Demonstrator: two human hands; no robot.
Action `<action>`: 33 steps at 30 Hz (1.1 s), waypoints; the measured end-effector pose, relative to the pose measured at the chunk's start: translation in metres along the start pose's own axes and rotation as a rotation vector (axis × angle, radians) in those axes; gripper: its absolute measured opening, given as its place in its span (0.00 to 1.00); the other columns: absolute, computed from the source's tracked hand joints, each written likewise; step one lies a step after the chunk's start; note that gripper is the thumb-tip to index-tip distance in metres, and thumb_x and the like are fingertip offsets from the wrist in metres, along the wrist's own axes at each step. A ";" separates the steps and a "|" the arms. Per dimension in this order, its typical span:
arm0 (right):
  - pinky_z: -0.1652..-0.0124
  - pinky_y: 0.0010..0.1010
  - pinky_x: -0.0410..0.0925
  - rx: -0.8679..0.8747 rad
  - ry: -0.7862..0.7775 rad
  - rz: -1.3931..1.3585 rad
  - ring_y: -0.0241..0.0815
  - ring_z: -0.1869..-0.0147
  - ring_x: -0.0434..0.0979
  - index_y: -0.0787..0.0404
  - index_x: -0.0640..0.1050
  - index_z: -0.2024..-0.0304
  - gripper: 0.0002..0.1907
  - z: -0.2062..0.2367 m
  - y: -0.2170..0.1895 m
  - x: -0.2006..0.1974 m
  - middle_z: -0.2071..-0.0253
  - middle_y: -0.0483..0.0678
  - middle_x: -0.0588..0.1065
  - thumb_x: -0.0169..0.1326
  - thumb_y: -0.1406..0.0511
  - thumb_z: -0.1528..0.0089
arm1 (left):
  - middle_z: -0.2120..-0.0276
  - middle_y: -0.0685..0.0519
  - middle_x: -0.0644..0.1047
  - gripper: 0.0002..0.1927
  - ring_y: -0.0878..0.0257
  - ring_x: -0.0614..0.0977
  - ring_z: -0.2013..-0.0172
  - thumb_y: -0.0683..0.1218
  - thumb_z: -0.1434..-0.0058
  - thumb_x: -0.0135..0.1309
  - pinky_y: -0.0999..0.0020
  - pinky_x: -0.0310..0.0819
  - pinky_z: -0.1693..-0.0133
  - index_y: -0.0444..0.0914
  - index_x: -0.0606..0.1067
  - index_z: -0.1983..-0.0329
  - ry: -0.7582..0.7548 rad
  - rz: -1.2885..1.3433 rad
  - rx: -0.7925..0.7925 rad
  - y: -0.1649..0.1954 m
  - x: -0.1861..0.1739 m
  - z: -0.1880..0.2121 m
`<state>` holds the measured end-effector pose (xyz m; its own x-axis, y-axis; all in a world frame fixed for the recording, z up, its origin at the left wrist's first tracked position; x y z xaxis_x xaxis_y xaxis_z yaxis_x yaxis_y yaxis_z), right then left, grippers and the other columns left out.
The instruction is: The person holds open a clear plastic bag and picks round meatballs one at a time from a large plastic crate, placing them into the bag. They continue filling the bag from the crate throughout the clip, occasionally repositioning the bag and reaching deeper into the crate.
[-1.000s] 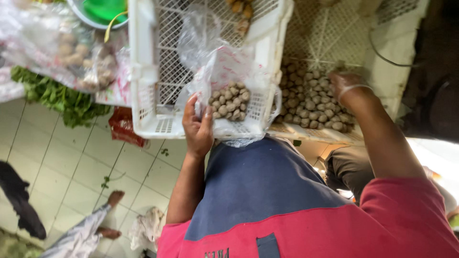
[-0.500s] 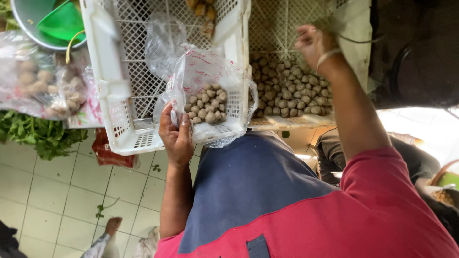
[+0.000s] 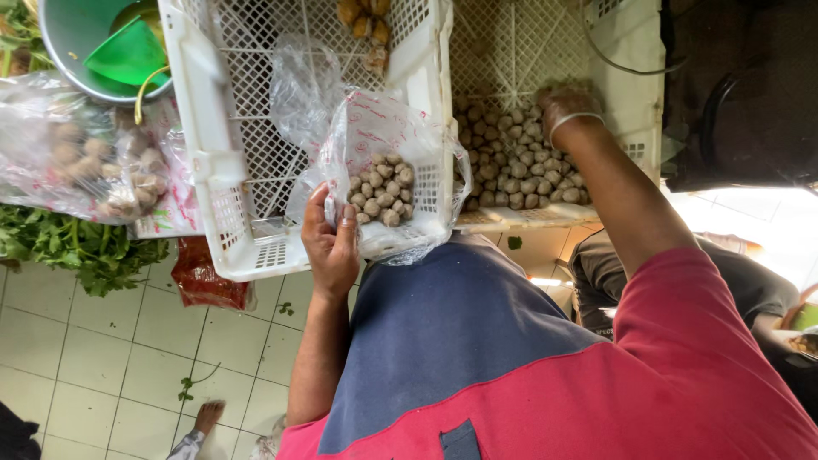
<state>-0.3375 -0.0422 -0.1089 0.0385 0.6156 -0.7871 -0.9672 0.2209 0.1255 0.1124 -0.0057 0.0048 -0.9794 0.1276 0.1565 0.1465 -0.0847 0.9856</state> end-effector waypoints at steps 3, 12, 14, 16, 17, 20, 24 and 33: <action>0.39 0.47 0.66 -0.177 0.109 0.117 0.56 0.35 0.71 0.55 0.70 0.34 0.32 0.004 -0.018 0.001 0.34 0.55 0.68 0.54 0.77 0.41 | 0.67 0.60 0.70 0.22 0.76 0.66 0.73 0.36 0.27 0.51 0.79 0.57 0.73 0.34 0.64 0.31 -0.010 0.037 -0.029 -0.002 0.000 0.002; 0.44 0.42 0.73 -0.157 0.102 -0.567 0.52 0.43 0.79 0.59 0.75 0.39 0.19 0.014 -0.026 -0.028 0.43 0.56 0.77 0.54 0.69 0.34 | 0.65 0.59 0.72 0.22 0.76 0.67 0.72 0.37 0.27 0.51 0.79 0.58 0.72 0.35 0.64 0.31 -0.006 0.011 -0.017 0.001 0.000 0.000; 0.43 0.36 0.72 -0.231 0.048 -0.782 0.45 0.43 0.79 0.58 0.76 0.41 0.18 0.050 -0.044 -0.039 0.45 0.53 0.79 0.56 0.63 0.33 | 0.64 0.59 0.72 0.22 0.76 0.67 0.71 0.36 0.27 0.51 0.79 0.59 0.72 0.34 0.64 0.31 -0.012 0.010 -0.012 0.000 0.000 0.000; 0.42 0.33 0.72 -0.537 -0.077 -1.001 0.42 0.43 0.78 0.59 0.73 0.38 0.23 0.092 -0.085 -0.050 0.46 0.52 0.78 0.58 0.63 0.35 | 0.65 0.58 0.72 0.23 0.77 0.68 0.73 0.37 0.28 0.51 0.80 0.59 0.73 0.34 0.64 0.31 0.005 -0.029 -0.038 -0.003 -0.002 0.001; 0.41 0.32 0.72 -0.831 -0.150 -1.212 0.41 0.41 0.76 0.61 0.70 0.36 0.28 0.117 -0.106 -0.067 0.45 0.52 0.75 0.59 0.65 0.38 | 0.66 0.58 0.73 0.23 0.77 0.68 0.74 0.37 0.28 0.51 0.80 0.59 0.74 0.34 0.64 0.31 0.011 -0.050 -0.050 -0.005 -0.002 0.001; 0.44 0.32 0.73 -0.786 -0.111 -1.070 0.39 0.42 0.78 0.58 0.71 0.37 0.22 0.120 -0.103 -0.082 0.40 0.47 0.76 0.53 0.65 0.35 | 0.60 0.56 0.75 0.23 0.77 0.70 0.71 0.36 0.27 0.51 0.80 0.62 0.71 0.33 0.64 0.31 0.023 -0.061 -0.003 0.000 -0.002 0.000; 0.44 0.40 0.73 -0.107 -0.079 -0.493 0.48 0.44 0.80 0.58 0.76 0.40 0.16 0.077 -0.042 -0.051 0.44 0.53 0.79 0.53 0.67 0.31 | 0.56 0.55 0.76 0.23 0.77 0.71 0.72 0.37 0.29 0.50 0.80 0.62 0.73 0.33 0.63 0.32 0.016 -0.059 -0.022 -0.001 -0.002 0.000; 0.40 0.50 0.70 0.017 -0.275 -0.081 0.58 0.36 0.75 0.54 0.68 0.31 0.31 0.076 -0.020 0.023 0.36 0.57 0.73 0.49 0.76 0.37 | 0.56 0.55 0.76 0.22 0.76 0.71 0.70 0.37 0.27 0.50 0.80 0.62 0.71 0.33 0.63 0.31 0.003 -0.038 -0.010 -0.002 -0.001 0.003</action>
<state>-0.2984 0.0248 -0.0835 0.1844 0.7770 -0.6019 -0.9540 0.2888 0.0805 0.1140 -0.0029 0.0030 -0.9847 0.1279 0.1187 0.1076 -0.0899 0.9901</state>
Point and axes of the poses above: each hand's wrist, its own z-axis away from the middle knuckle, its own x-axis out of the palm, y = z × x, the point moved 9 cm from there along -z, towards the middle knuckle
